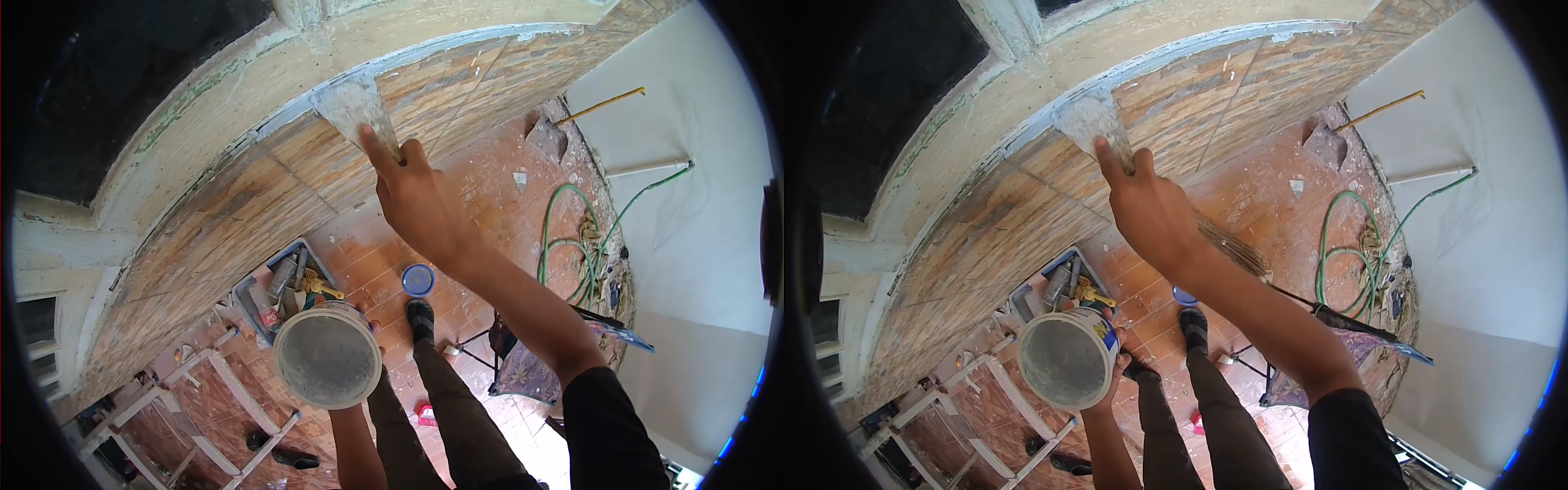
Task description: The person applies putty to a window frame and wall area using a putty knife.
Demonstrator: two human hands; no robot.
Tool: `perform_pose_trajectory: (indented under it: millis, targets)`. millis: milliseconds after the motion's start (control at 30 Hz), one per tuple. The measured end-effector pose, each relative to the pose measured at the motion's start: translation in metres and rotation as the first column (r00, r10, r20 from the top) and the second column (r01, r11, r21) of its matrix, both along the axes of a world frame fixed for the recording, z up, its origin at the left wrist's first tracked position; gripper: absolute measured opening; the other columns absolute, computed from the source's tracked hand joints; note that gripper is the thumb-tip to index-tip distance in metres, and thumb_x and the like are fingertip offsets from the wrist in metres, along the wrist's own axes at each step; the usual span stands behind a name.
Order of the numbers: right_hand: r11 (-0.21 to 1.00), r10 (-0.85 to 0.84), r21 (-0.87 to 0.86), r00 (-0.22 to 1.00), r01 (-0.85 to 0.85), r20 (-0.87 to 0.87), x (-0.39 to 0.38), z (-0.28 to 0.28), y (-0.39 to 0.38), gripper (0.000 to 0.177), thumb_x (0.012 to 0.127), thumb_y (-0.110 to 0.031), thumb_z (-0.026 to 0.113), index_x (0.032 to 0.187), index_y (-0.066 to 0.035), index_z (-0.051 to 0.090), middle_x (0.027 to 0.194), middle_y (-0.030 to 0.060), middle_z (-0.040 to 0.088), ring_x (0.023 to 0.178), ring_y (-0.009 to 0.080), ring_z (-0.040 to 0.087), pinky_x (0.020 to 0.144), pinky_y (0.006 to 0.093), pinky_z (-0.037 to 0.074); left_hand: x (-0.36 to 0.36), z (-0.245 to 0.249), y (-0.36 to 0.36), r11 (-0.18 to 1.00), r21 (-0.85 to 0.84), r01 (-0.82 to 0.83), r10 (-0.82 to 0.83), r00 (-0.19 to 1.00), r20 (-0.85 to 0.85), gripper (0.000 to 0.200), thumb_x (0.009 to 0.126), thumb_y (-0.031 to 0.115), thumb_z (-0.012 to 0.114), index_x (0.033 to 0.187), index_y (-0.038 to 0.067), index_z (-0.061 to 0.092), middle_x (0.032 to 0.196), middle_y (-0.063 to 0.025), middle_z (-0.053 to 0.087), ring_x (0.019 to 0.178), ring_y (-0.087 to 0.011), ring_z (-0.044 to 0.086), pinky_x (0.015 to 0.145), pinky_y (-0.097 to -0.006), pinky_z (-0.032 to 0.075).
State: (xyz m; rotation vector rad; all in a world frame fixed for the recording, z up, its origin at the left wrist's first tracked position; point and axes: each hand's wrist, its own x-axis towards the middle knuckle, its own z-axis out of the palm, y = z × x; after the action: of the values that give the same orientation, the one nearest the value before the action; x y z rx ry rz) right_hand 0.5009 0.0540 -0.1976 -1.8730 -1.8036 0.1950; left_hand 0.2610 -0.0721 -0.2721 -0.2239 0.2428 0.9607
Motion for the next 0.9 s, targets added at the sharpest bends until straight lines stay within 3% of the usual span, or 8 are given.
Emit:
perform_pose_trajectory:
  millis: [133, 233, 333, 433, 533, 633, 733, 900]
  targets:
    - [0.989, 0.05, -0.136, 0.995, -0.061, -0.086, 0.008, -0.006, -0.026, 0.053, 0.095, -0.008, 0.059, 0.148, -0.008, 0.048, 0.1, 0.0245, 0.055, 0.065, 0.0419, 0.066, 0.054, 0.0481, 0.056, 0.009, 0.007, -0.006, 0.997, -0.055, -0.053, 0.053, 0.999, 0.002, 0.068, 0.098, 0.056, 0.057, 0.159, 0.034, 0.034, 0.153, -0.0248, 0.038, 0.126, -0.0459, 0.049, 0.085, -0.0547, 0.052]
    - [0.999, 0.034, 0.015, 0.985, -0.032, -0.169, -0.003, -0.007, -0.034, 0.053, 0.096, -0.009, 0.059, 0.148, -0.009, 0.047, 0.098, 0.0237, 0.055, 0.065, 0.0425, 0.066, 0.054, 0.0488, 0.056, 0.01, 0.004, -0.006, 0.996, 0.022, -0.09, 0.089, 0.996, 0.024, 0.069, 0.099, 0.056, 0.057, 0.159, 0.034, 0.033, 0.155, -0.024, 0.037, 0.127, -0.0454, 0.049, 0.086, -0.0553, 0.052]
    - [0.989, 0.015, 0.148, 0.993, 0.002, -0.116, -0.005, -0.01, 0.0, 0.053, 0.095, -0.009, 0.059, 0.147, -0.005, 0.047, 0.098, 0.024, 0.055, 0.066, 0.0429, 0.066, 0.054, 0.0486, 0.056, 0.008, 0.004, -0.012, 0.989, 0.058, -0.133, 0.132, 0.991, 0.021, 0.069, 0.099, 0.055, 0.056, 0.16, 0.033, 0.033, 0.156, -0.0231, 0.037, 0.129, -0.0453, 0.048, 0.089, -0.0567, 0.051]
    - [0.999, -0.031, -0.018, 1.0, 0.031, -0.001, -0.014, -0.001, 0.004, 0.053, 0.094, -0.009, 0.06, 0.144, 0.0, 0.047, 0.098, 0.0241, 0.056, 0.066, 0.0437, 0.066, 0.055, 0.0485, 0.057, 0.003, -0.005, -0.01, 0.988, 0.045, -0.147, 0.146, 0.989, 0.024, 0.069, 0.099, 0.055, 0.056, 0.16, 0.033, 0.032, 0.158, -0.0227, 0.037, 0.13, -0.0455, 0.047, 0.093, -0.0579, 0.05]
    - [0.978, 0.068, -0.2, 0.998, -0.068, -0.008, 0.001, 0.03, -0.022, 0.055, 0.093, -0.009, 0.06, 0.145, 0.003, 0.045, 0.098, 0.0241, 0.056, 0.068, 0.0441, 0.066, 0.057, 0.0481, 0.057, 0.005, -0.012, -0.016, 0.982, 0.032, -0.184, 0.183, 0.982, 0.045, 0.07, 0.099, 0.055, 0.057, 0.161, 0.033, 0.031, 0.158, -0.0228, 0.036, 0.131, -0.0457, 0.046, 0.096, -0.0587, 0.049]
    - [0.968, 0.013, -0.247, 0.998, -0.03, -0.069, 0.003, 0.031, -0.049, 0.05, 0.099, -0.011, 0.058, 0.148, -0.008, 0.049, 0.093, 0.0223, 0.058, 0.076, 0.0442, 0.065, 0.067, 0.0515, 0.054, 0.01, -0.008, -0.013, 0.978, 0.04, -0.207, 0.203, 0.976, 0.083, 0.072, 0.098, 0.055, 0.058, 0.161, 0.033, 0.031, 0.159, -0.023, 0.034, 0.132, -0.046, 0.045, 0.096, -0.059, 0.049]
    - [0.991, 0.051, -0.116, 0.99, -0.066, -0.129, 0.012, 0.032, -0.046, 0.053, 0.099, -0.009, 0.058, 0.151, -0.008, 0.048, 0.093, 0.0201, 0.058, 0.074, 0.0384, 0.064, 0.066, 0.0471, 0.053, 0.014, 0.001, -0.015, 0.973, 0.06, -0.222, 0.216, 0.972, 0.096, 0.072, 0.098, 0.056, 0.058, 0.161, 0.032, 0.031, 0.157, -0.0235, 0.035, 0.131, -0.0458, 0.045, 0.095, -0.0586, 0.05]
    - [0.955, 0.132, 0.286, 0.975, -0.076, -0.18, 0.015, -0.038, 0.012, 0.061, 0.098, -0.004, 0.062, 0.155, -0.015, 0.045, 0.09, 0.0157, 0.055, 0.068, 0.0298, 0.059, 0.061, 0.0407, 0.052, 0.021, -0.009, -0.006, 0.967, 0.131, -0.216, 0.206, 0.974, 0.089, 0.07, 0.099, 0.056, 0.056, 0.16, 0.031, 0.033, 0.153, -0.0246, 0.038, 0.129, -0.0446, 0.047, 0.092, -0.0566, 0.052]
